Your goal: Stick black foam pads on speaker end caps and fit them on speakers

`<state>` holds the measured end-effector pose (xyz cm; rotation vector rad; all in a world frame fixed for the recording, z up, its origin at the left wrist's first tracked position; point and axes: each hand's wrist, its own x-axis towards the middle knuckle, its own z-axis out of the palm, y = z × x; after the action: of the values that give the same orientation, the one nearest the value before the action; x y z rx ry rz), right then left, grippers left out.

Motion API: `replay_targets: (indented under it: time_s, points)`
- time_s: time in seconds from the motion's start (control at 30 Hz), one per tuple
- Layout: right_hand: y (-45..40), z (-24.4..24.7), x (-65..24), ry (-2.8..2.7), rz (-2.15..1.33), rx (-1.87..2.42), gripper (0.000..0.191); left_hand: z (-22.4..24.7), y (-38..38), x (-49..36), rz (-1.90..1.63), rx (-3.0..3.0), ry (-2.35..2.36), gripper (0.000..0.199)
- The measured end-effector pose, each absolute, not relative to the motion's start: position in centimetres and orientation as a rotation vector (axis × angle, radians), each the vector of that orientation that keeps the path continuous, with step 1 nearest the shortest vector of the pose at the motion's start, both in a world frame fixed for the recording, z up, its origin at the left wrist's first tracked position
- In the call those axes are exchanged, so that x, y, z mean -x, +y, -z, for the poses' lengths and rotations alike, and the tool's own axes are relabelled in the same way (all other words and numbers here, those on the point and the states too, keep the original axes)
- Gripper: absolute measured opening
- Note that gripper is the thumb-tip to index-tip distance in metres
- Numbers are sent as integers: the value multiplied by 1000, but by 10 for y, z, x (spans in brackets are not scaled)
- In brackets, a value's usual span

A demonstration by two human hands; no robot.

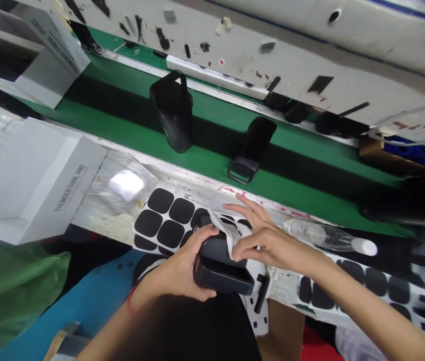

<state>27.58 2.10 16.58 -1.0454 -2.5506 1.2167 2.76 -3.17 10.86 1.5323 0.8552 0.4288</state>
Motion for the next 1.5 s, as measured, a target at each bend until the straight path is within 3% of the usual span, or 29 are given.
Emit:
replay_targets:
  time_s: [0.13, 0.33, 0.53, 0.63, 0.7, 0.87, 1.0, 1.1, 1.2, 1.27, 1.37, 1.5]
  points:
    - [21, -165, -275, -2621, -1364, 875, 11, -110, -33, -27, -395, -1508, 896, 114]
    - [18, -156, -277, -2428, -1333, 1073, 9, -110, -36, -27, -395, -1507, 863, 111]
    - [11, -156, -258, -2642, -1423, 730, 20, -104, -35, -24, -343, -1501, 899, 122]
    - [19, -162, -286, -2598, -1556, 923, 15, -103, -30, -24, -363, -1520, 846, 117]
    - [23, -162, -313, -2431, -1561, 1172, 23, -103, -25, -25, -380, -1517, 838, 117]
    - [-7, -158, -346, -1555, -1142, 1845, 33, -103, -12, -19, -387, -1461, 835, 125]
    - [-80, -164, -310, -854, -744, 1946, 33, -98, -5, -6, -422, -1361, 722, 129]
    - [-127, -164, -263, -997, -586, 1952, 24, -93, 11, 8, -670, -1275, 698, 99]
    - [-140, -155, -223, -1482, -463, 1673, 8, -95, 44, 20, -1069, -1381, 1019, 64]
    - [-131, -146, -204, -1802, -360, 1497, 24, -101, 75, 26, -1283, -1454, 1239, 48]
    - [-115, -136, -186, -2082, -186, 1522, 35, -111, 127, 30, -1492, -1641, 1505, 49]
    - [-108, -125, -177, -2096, 6, 1554, 32, -114, 198, 23, -1394, -1913, 1671, 65]
